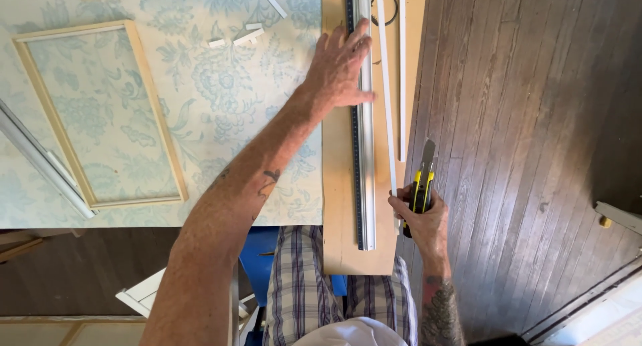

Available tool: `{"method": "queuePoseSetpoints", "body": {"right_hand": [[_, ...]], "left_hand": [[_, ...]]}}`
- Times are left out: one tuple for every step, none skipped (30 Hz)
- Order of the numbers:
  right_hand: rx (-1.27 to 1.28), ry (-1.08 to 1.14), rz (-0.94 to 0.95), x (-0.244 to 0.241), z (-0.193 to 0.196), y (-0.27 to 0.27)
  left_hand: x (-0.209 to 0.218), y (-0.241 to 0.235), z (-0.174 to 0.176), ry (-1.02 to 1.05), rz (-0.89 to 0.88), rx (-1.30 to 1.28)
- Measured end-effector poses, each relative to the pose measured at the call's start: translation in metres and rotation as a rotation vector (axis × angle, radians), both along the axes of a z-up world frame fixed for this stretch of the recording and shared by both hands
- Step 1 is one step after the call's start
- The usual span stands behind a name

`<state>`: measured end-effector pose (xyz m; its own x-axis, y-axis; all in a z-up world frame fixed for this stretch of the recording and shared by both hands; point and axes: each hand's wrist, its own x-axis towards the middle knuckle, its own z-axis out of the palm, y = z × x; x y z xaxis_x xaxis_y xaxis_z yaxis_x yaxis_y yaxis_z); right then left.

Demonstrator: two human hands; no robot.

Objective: Measuring, cutting, and fitting wooden strips into a frame to create a border, then placing artwork inside.

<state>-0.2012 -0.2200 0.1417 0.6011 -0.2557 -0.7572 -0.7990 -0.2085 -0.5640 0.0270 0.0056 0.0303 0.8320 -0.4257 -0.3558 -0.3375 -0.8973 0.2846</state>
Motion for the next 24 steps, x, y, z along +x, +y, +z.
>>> {"method": "queuePoseSetpoints", "body": {"right_hand": [[0.003,-0.002,-0.003,-0.001,0.001,0.0],[0.009,-0.032,-0.015,-0.001,0.002,0.0],[0.015,-0.061,-0.028,-0.001,0.004,0.0],[0.019,-0.07,-0.031,-0.009,-0.008,-0.001],[0.089,-0.205,-0.02,-0.018,-0.02,-0.002],[0.159,-0.341,-0.003,-0.026,-0.032,-0.003],[0.164,-0.349,-0.002,-0.025,-0.025,0.007],[0.205,-0.35,0.039,-0.022,-0.019,0.018],[0.245,-0.35,0.081,-0.019,-0.013,0.03],[0.263,-0.368,0.093,-0.017,-0.008,0.038],[0.381,-0.297,0.133,-0.015,-0.004,0.048],[0.508,-0.207,0.179,-0.019,0.0,0.06],[0.534,-0.207,0.198,-0.017,-0.017,0.055],[0.343,-0.259,0.298,-0.018,-0.031,0.054],[0.151,-0.314,0.394,-0.017,-0.046,0.053],[0.165,-0.334,0.397,-0.001,-0.038,0.058],[0.011,-0.452,0.523,0.017,-0.03,0.063],[-0.158,-0.571,0.644,0.036,-0.022,0.064],[-0.156,-0.594,0.645,0.053,-0.03,0.068],[-0.267,-0.716,0.763,0.071,-0.037,0.077],[-0.382,-0.836,0.879,0.089,-0.045,0.087],[-0.386,-0.876,0.863,0.112,-0.057,0.096],[-0.459,-0.909,0.926,0.135,-0.071,0.105],[-0.54,-0.903,0.995,0.145,-0.082,0.105]], "left_hand": [[-0.006,-0.003,-0.001,-0.002,-0.003,0.003],[-0.01,-0.005,-0.001,-0.075,0.062,-0.108],[-0.014,-0.007,-0.001,-0.149,0.126,-0.219],[-0.033,-0.011,0.018,-0.157,0.122,-0.216],[-0.053,-0.016,0.038,0.109,0.435,-0.59],[-0.074,-0.02,0.057,0.384,0.749,-0.96],[-0.099,-0.024,0.07,0.374,0.746,-0.959],[-0.124,-0.027,0.082,0.459,0.893,-1.171],[-0.15,-0.028,0.093,0.543,1.034,-1.388],[-0.166,-0.023,0.097,0.512,1.032,-1.387],[-0.182,-0.017,0.098,0.417,1.038,-1.439],[-0.206,-0.007,0.099,0.321,1.06,-1.477],[-0.215,0.007,0.096,0.29,1.075,-1.463],[-0.228,0.023,0.095,0.177,1.114,-1.452],[-0.241,0.04,0.096,0.065,1.151,-1.437],[-0.248,0.059,0.097,0.04,1.14,-1.433],[-0.254,0.078,0.098,0.013,1.19,-1.286],[-0.258,0.094,0.096,-0.011,1.237,-1.149],[-0.258,0.109,0.098,-0.033,1.227,-1.156],[-0.256,0.129,0.1,-0.021,1.221,-1.094],[-0.253,0.15,0.1,-0.009,1.215,-1.032],[-0.242,0.167,0.104,-0.046,1.191,-1.04],[-0.231,0.183,0.105,-0.021,1.18,-0.99],[-0.231,0.192,0.106,0.038,1.18,-0.941]]}}
